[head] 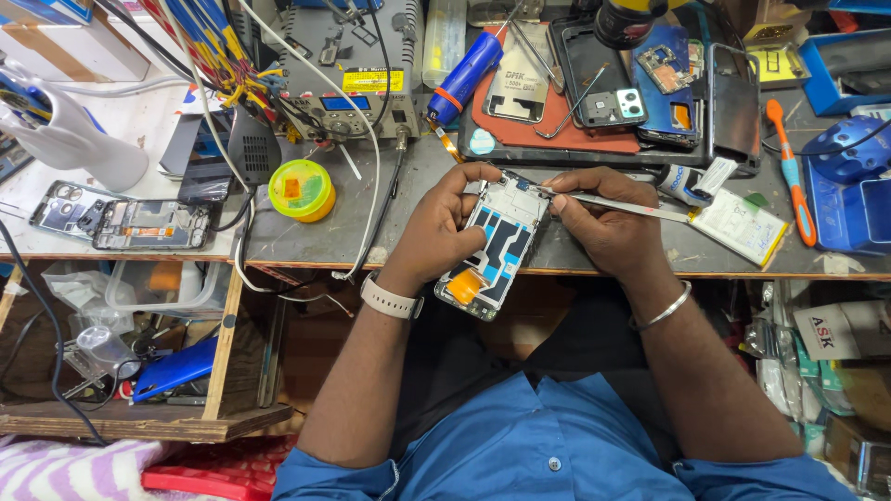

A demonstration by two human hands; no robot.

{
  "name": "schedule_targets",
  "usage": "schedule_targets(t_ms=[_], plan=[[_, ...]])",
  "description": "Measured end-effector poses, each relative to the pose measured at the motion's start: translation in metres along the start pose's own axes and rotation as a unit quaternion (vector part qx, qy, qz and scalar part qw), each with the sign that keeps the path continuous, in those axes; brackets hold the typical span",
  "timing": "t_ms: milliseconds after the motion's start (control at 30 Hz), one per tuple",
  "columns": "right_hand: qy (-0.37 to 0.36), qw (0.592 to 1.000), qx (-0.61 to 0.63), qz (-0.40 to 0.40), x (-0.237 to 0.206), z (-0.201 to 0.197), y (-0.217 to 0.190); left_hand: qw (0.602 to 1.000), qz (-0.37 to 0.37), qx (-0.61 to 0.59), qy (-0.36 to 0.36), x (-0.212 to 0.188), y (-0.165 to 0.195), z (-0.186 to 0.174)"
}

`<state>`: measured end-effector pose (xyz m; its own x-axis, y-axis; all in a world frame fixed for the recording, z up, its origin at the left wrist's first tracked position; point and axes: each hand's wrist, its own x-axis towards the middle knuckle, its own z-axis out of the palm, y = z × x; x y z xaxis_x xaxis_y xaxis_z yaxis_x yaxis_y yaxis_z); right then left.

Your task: The person uses a screwdriver to remove screws from a disassembled mobile phone chassis. They then use tweezers to lift and reposition a small internal component, repeatedly adjusting its placement within the chassis.

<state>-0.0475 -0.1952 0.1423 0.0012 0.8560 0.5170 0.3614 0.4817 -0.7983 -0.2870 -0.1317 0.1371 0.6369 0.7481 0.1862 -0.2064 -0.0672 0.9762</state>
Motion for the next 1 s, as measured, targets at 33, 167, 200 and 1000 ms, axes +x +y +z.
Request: schedule_targets(t_ms=[33,167,200,1000], plan=[[0.000,1.000,-0.002,0.001,-0.0001,-0.0003,0.0003,1.000,0.001,0.005,0.001,0.0001,-0.0002,0.0000],[-0.002,1.000,-0.005,0.003,-0.0004,-0.0009,0.0022,1.000,0.003,-0.013,-0.005,0.0000,-0.0003,-0.0001],[-0.003,1.000,-0.006,0.002,-0.0004,-0.0009,0.0027,1.000,0.000,-0.005,-0.002,-0.0001,-0.0001,0.0000],[0.007,1.000,0.014,0.025,-0.0011,-0.0015,0.0033,1.000,-0.003,-0.008,0.003,0.0017,-0.0032,0.0011]])
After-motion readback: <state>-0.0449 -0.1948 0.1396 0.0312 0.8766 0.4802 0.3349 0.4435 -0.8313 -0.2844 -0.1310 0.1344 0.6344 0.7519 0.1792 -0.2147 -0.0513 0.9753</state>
